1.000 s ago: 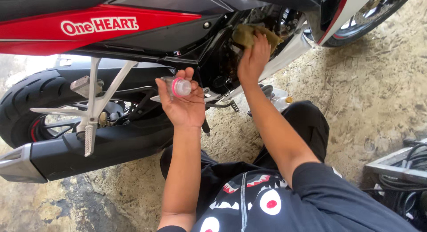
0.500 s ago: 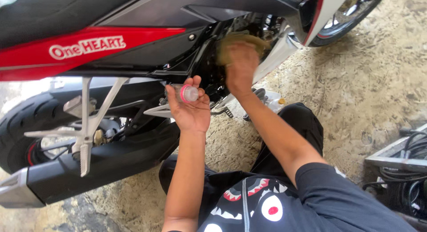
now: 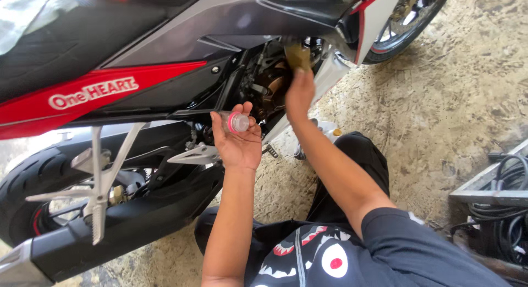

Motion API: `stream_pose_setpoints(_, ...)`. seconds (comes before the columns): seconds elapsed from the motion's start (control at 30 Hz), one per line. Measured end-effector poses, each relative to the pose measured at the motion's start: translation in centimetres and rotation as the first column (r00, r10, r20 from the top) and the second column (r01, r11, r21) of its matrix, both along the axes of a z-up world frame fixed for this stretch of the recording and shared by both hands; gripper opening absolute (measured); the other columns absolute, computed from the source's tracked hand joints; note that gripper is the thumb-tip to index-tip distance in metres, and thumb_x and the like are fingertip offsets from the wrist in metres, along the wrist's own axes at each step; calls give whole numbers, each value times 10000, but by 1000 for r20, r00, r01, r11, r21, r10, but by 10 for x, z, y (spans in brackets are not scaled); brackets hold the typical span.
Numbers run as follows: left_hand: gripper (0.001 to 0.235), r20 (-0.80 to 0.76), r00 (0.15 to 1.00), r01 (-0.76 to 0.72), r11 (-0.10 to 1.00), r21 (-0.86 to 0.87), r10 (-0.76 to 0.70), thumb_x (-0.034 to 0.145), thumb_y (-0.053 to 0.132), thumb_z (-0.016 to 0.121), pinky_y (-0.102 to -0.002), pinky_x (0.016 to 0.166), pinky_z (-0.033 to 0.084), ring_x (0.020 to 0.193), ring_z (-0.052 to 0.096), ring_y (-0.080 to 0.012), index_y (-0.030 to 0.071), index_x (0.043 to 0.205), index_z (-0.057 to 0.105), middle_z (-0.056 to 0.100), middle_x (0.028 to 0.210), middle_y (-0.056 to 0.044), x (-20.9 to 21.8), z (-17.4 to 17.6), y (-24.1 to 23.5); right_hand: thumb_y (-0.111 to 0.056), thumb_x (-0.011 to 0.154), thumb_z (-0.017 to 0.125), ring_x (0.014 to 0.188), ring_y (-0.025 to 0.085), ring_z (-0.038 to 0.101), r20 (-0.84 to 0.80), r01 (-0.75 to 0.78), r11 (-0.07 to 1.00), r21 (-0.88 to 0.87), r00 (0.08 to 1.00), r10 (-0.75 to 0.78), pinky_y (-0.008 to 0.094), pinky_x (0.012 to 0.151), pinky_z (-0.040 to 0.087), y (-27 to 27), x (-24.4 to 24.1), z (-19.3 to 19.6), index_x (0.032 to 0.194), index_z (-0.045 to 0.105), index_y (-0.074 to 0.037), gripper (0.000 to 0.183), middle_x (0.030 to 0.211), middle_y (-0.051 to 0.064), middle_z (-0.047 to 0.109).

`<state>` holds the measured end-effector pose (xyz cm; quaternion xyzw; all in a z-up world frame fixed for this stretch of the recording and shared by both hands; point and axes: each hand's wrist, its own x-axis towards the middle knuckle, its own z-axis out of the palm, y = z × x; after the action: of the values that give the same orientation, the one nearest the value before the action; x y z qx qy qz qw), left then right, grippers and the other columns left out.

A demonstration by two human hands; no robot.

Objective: The person wipes the exterior panels and engine components of a red and white motorcycle with a sponge, applying a liquid from a small bottle.

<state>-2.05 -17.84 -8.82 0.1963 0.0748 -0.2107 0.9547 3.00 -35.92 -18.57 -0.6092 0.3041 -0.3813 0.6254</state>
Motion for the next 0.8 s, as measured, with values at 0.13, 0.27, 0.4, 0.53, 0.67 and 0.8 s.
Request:
stream_pose_setpoints(0.13,603,-55,998,22,1000,15,-21,962,588,625,-283,668,497,757,625,-186,2,1099,666,702,1120,-145,1,-6,-8,-100,1088,503,1446,415,476,3,16,580,-814,1000,-22,560,1259,300,-27,-3,9,1415,574,-26,343,1483,188,579)
stream_pose_setpoints(0.27,588,1,999,34,999,29,-34,965,584,624,-286,671,500,751,622,-186,10,1087,661,710,1131,-146,-6,-7,-5,-72,949,536,1416,414,487,-211,-209,376,-903,977,37,582,1190,320,-54,-49,-30,1308,595,25,377,1454,193,599)
stream_pose_setpoints(0.4,576,-26,1000,12,1000,6,-12,964,578,620,-285,663,499,762,634,-185,16,1076,679,711,1114,-138,4,-8,-2,-232,1164,536,1188,368,637,-437,-6,990,-141,898,-57,429,1064,511,-53,-69,-49,1237,656,-55,226,1247,199,686)
stream_pose_setpoints(0.53,577,-28,999,20,1000,-1,-20,968,578,625,-284,659,503,758,639,-190,12,1067,680,715,1108,-151,7,-12,-9,4,997,547,1429,392,515,49,100,646,-756,994,-96,487,1230,399,-46,-2,-23,1408,626,-49,422,1491,196,583)
stream_pose_setpoints(0.67,590,-31,998,47,999,-8,-47,966,586,636,-283,651,505,738,636,-195,6,1063,681,718,1092,-163,2,-15,-17,-74,970,644,1373,488,440,-121,-82,480,-873,991,-50,528,1190,347,-51,39,5,1427,597,-4,465,1501,227,505)
stream_pose_setpoints(0.8,590,-41,999,10,999,49,-8,951,576,635,-287,673,514,751,637,-194,1,1073,680,714,1105,-161,-2,-9,-11,-103,987,626,1384,511,476,-134,-143,290,-946,990,52,529,1180,369,-58,-25,0,1411,582,13,442,1481,243,557)
